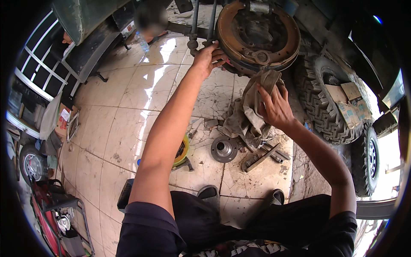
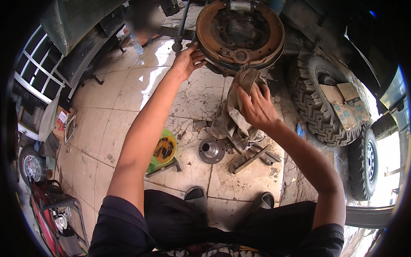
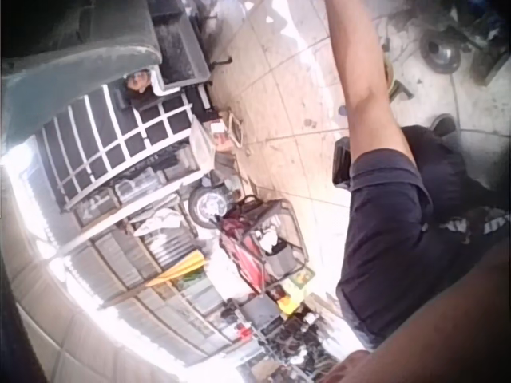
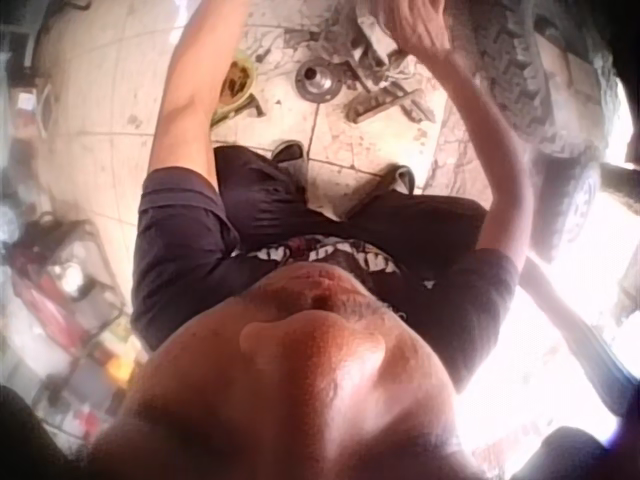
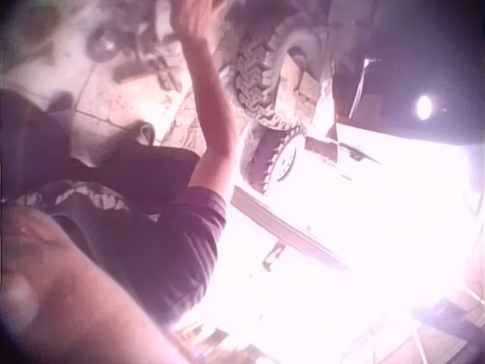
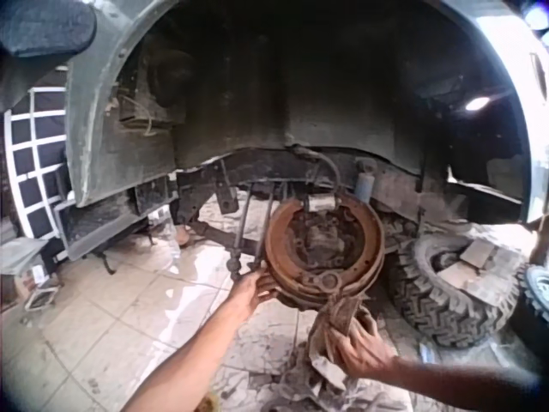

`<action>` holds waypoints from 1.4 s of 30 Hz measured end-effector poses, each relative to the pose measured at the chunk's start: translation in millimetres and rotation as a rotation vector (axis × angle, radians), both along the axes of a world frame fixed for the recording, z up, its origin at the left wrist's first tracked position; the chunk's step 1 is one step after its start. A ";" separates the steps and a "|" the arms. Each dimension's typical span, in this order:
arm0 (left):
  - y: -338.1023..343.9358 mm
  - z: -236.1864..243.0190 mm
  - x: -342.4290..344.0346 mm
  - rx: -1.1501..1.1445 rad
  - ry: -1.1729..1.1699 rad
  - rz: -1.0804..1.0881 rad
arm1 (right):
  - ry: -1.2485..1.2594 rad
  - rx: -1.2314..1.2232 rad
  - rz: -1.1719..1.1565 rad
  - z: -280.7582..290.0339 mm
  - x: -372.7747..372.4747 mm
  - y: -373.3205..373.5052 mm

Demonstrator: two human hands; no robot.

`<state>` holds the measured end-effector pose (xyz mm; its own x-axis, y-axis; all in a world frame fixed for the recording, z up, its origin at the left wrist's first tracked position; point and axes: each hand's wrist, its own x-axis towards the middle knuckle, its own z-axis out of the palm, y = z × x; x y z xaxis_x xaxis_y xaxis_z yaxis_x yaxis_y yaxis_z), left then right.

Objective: The person wipes the drum brake assembly with a cloth, positions a brake shoe onto the wheel hub, and cleans the surfaces using a wire brush.

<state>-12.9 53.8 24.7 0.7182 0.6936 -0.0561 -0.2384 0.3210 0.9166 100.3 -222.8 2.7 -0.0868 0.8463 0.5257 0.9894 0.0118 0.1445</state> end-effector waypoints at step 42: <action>18.6 16.6 -14.7 0.012 -0.144 0.013 | -0.318 -0.077 -0.045 20.7 -54.6 111.1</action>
<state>-27.6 72.4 41.2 0.7090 0.7031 0.0551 -0.3717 0.3061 0.8765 45.7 -111.7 23.4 -0.1979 0.8890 0.4129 0.8946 -0.0083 0.4467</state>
